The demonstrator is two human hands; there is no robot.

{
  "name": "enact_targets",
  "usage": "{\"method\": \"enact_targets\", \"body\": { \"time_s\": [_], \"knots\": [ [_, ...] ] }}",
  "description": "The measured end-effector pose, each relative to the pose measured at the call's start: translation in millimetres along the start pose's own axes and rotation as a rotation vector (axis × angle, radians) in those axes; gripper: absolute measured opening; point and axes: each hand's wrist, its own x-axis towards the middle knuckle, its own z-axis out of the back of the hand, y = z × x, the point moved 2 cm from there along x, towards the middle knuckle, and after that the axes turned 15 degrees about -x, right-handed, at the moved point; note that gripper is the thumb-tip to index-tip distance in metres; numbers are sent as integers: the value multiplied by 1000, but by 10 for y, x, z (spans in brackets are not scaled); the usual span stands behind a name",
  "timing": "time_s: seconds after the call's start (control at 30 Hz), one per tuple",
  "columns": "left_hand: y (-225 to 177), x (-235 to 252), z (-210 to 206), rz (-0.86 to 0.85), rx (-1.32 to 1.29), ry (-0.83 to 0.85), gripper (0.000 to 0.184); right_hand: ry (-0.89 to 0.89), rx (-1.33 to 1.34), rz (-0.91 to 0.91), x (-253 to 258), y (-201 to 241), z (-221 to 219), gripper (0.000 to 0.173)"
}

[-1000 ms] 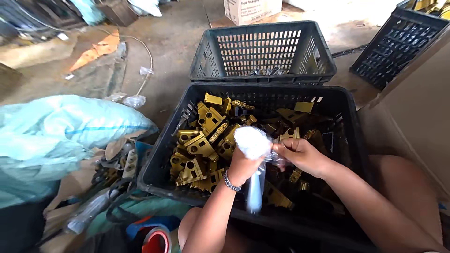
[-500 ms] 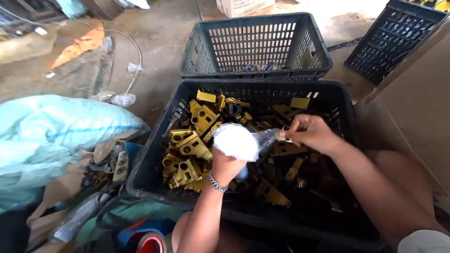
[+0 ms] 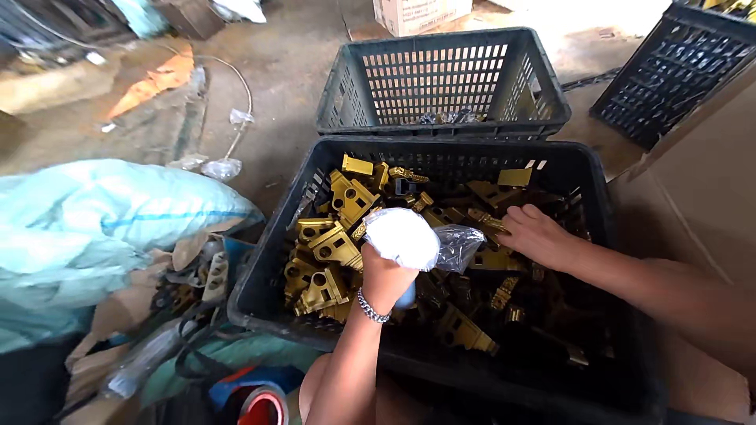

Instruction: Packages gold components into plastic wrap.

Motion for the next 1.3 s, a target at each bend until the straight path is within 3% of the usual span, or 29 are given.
{"method": "enact_targets", "body": {
  "time_s": [0.07,0.13,0.23,0.27,0.33,0.4,0.5,0.53,0.6,0.67,0.73,0.83,0.9,0.97,1.03,1.07,1.13,1.2,1.27,1.3],
  "knots": [
    [-14,13,-15,8,42,11,37,-159,168,-116,-304,-30,244,18],
    [-28,9,-53,11,93,35,35,-241,503,-306,-510,-136,296,29],
    [4,-15,-119,8,123,59,33,-317,1349,-671,-620,-206,286,45],
    [17,-16,-136,10,113,59,33,-422,1571,-702,-617,-216,302,49],
    [29,-17,-170,11,79,36,32,-657,1728,-570,-593,-208,401,51],
    [38,-29,-185,-2,60,15,32,-702,1611,-405,-562,-120,564,58],
    [28,-40,-220,98,-13,19,41,-392,1442,-186,-422,146,797,63],
    [-15,-49,-246,233,-115,20,45,-308,1348,-179,-323,242,813,59],
    [-106,-80,-305,484,-394,-45,41,-363,1063,-283,-111,455,726,47],
    [-147,-70,-311,572,-483,-122,32,-436,784,-329,90,687,629,33],
    [-95,-123,-268,542,-375,-114,32,-249,674,-277,230,868,579,36],
    [-42,-232,-311,268,-31,97,40,-142,779,-318,412,808,513,67],
    [48,-223,-354,60,83,143,44,-100,1018,-338,481,721,493,85],
    [113,-167,-318,5,112,44,48,-11,1375,-322,383,646,573,90],
    [100,-124,-250,46,129,-66,46,-85,1538,-314,277,588,601,77],
    [33,-151,-258,79,135,-41,45,-170,1507,-356,240,562,586,68],
    [-149,-290,-393,219,78,186,40,-286,1302,-418,196,517,522,57],
    [-174,-383,-533,362,-153,358,31,-215,1041,-323,134,478,511,52],
    [-146,-336,-496,449,-346,362,29,-3,845,-130,37,359,532,38],
    [-146,-281,-415,446,-379,320,32,20,801,-38,-6,261,520,32]
  ]
}}
